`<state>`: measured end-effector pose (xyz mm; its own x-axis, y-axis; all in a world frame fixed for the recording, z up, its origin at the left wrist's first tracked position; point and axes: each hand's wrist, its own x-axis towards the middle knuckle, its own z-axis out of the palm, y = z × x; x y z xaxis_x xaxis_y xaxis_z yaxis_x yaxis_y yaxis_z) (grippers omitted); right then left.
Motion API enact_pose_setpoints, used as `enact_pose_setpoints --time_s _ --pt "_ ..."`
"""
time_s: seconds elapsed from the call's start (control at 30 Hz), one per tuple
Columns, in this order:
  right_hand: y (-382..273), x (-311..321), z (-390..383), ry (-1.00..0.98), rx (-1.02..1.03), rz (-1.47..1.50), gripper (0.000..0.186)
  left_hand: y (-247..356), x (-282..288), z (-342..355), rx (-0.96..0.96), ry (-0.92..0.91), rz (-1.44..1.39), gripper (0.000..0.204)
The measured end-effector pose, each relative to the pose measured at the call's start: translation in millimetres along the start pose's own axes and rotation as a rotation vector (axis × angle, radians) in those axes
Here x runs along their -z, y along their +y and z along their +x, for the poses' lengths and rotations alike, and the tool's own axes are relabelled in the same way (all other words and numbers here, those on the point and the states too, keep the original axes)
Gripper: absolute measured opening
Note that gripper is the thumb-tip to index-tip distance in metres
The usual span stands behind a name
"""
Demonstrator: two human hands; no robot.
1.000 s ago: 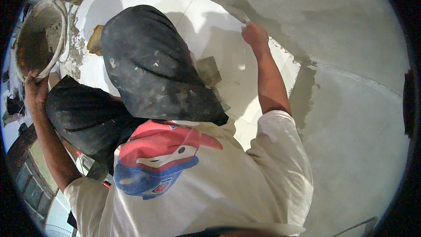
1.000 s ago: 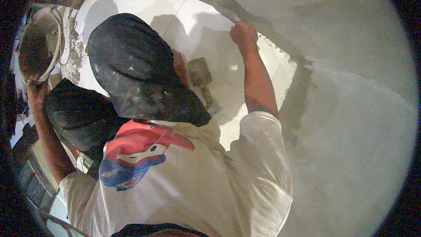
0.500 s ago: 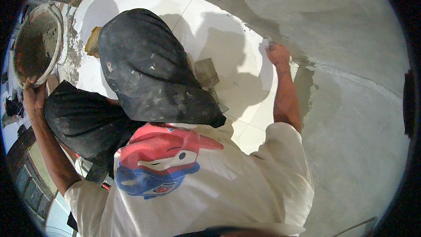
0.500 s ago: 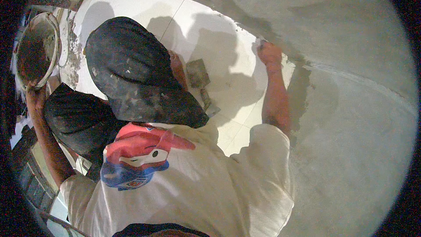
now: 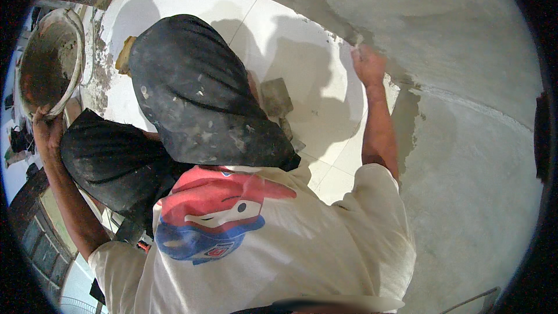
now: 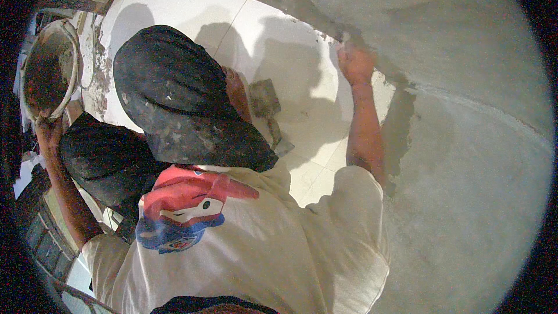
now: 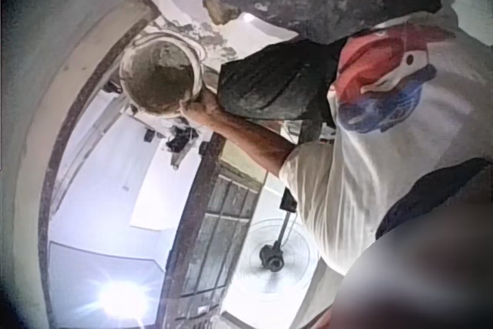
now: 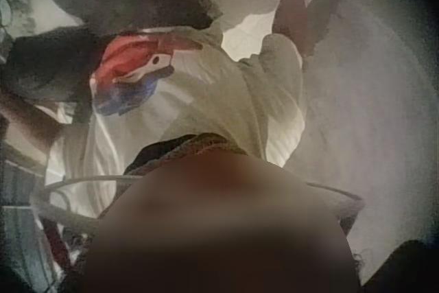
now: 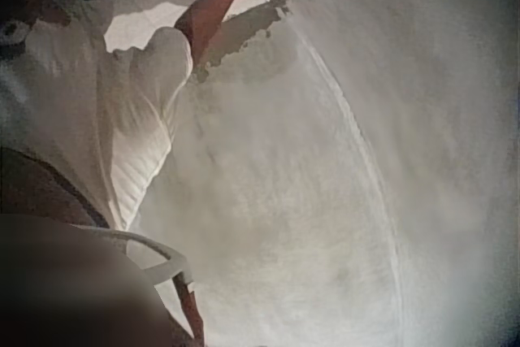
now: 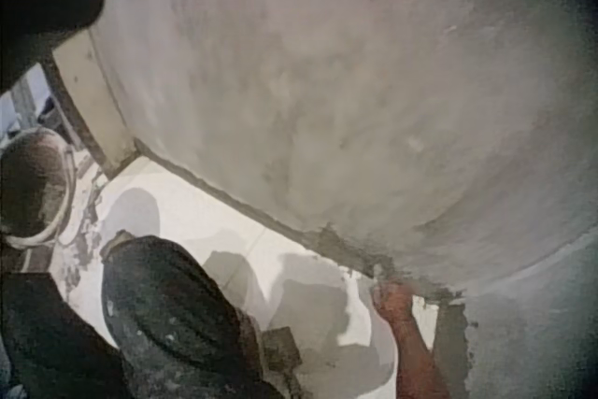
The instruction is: The person scoops cement from a bucket using a trowel and applies it to the floor surface, smoothing it out along the edges of existing tiles. The person repeats this process multiple times to cover a section of the floor.
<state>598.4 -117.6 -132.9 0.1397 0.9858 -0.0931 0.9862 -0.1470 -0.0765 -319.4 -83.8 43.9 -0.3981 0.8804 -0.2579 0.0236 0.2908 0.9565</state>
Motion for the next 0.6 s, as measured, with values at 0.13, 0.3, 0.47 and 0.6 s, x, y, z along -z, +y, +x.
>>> enact_pose_setpoints --time_s 0.13,0.3,0.47,0.6 --pt "-37.9 -51.5 23.6 -0.103 0.024 -0.034 0.040 8.4 6.4 7.9 0.124 -0.068 -0.357 0.008" --pt "-57.4 -69.7 43.4 -0.140 -0.072 0.016 0.040 10.5 -21.0 13.9 0.196 0.000 -0.428 0.014" --pt "-55.5 -8.2 40.2 -0.139 -0.084 -0.009 0.044 11.6 -32.1 -8.1 0.092 -0.004 -0.389 0.017" --pt "-53.8 34.4 18.1 0.057 -0.011 0.052 0.046 -6.9 -3.5 -0.6 0.047 -0.076 -0.168 0.013"
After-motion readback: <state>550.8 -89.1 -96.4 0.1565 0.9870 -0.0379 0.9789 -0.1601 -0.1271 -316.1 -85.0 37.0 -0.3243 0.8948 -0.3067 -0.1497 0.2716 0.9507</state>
